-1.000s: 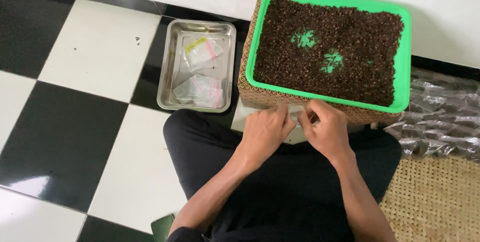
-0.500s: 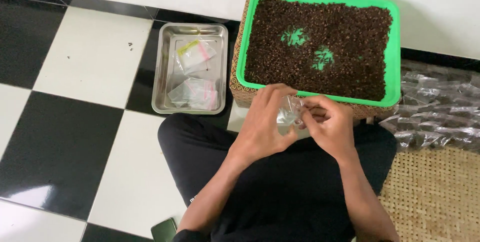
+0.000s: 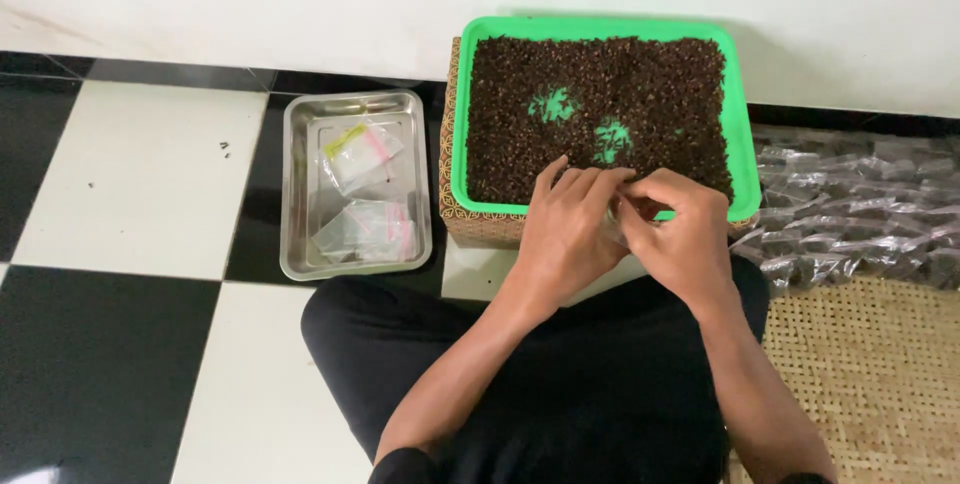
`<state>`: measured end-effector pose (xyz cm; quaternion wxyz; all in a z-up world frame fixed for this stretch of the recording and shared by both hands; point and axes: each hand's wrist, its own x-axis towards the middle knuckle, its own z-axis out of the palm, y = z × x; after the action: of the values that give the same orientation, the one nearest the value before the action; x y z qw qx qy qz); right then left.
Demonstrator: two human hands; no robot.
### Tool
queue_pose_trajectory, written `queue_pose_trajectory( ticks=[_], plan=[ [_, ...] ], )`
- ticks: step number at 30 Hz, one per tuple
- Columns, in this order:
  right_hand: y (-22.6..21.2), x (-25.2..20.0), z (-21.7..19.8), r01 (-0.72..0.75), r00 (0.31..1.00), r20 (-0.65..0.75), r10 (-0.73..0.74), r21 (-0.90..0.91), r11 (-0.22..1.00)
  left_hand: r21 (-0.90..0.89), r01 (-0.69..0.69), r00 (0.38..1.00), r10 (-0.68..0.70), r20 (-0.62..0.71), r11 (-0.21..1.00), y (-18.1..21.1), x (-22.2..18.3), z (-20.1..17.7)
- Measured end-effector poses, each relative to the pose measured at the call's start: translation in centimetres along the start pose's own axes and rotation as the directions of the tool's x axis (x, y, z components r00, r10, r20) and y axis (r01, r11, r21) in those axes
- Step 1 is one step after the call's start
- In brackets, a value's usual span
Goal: Manually filling small plastic zip-lock bags with snacks from a tray
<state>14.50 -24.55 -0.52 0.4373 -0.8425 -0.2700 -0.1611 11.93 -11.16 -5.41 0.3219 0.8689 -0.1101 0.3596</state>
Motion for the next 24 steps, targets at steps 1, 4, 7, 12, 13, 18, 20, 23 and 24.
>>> queue_pose_trajectory(
  ticks=[1, 4, 7, 12, 13, 18, 20, 23, 24],
  plan=[
    [0.1, 0.3, -0.1, 0.0, 1.0, -0.005, 0.0, -0.008, 1.0, -0.008, -0.005, 1.0, 0.005, -0.002, 1.0, -0.3, 0.3, 0.3],
    [-0.7, 1.3, -0.1, 0.039, 0.999, 0.006, -0.039, -0.114, 0.993, -0.038, -0.036, 0.999, 0.036, -0.003, 0.999, -1.5, 1.0, 0.7],
    [-3.3, 2.5, 0.4, 0.134, 0.991, -0.008, -0.136, -0.148, 0.98, -0.144, -0.019, 1.0, 0.018, -0.014, 0.989, -3.8, 0.8, 0.8],
    [-5.0, 2.6, 2.3, 0.319, 0.946, 0.018, -0.324, -0.241, 0.917, -0.172, 0.098, 0.995, -0.1, -0.001, 0.98, -6.1, 0.7, -1.5],
    [-5.3, 2.9, 2.7, 0.323, 0.945, 0.026, -0.327, -0.244, 0.914, -0.175, 0.102, 0.994, -0.105, -0.007, 0.979, -6.3, 0.8, -1.8],
    [-6.1, 4.0, 3.8, 0.395, 0.911, 0.192, -0.365, -0.156, 0.905, -0.345, 0.167, 0.984, -0.178, 0.0, 0.923, -6.0, 1.9, -4.8],
    [-6.1, 4.3, 4.2, 0.383, 0.911, 0.206, -0.357, -0.103, 0.918, -0.337, 0.177, 0.981, -0.193, -0.014, 0.925, -6.8, 1.4, -3.9],
    [-5.9, 4.2, 4.7, 0.358, 0.917, 0.207, -0.34, -0.055, 0.932, -0.304, 0.211, 0.973, -0.23, -0.026, 0.929, -8.5, 0.6, -1.4],
    [-5.8, 4.0, 4.8, 0.345, 0.924, 0.199, -0.327, -0.059, 0.937, -0.281, 0.242, 0.966, -0.258, -0.023, 0.929, -9.1, 0.2, -0.4]
  ],
)
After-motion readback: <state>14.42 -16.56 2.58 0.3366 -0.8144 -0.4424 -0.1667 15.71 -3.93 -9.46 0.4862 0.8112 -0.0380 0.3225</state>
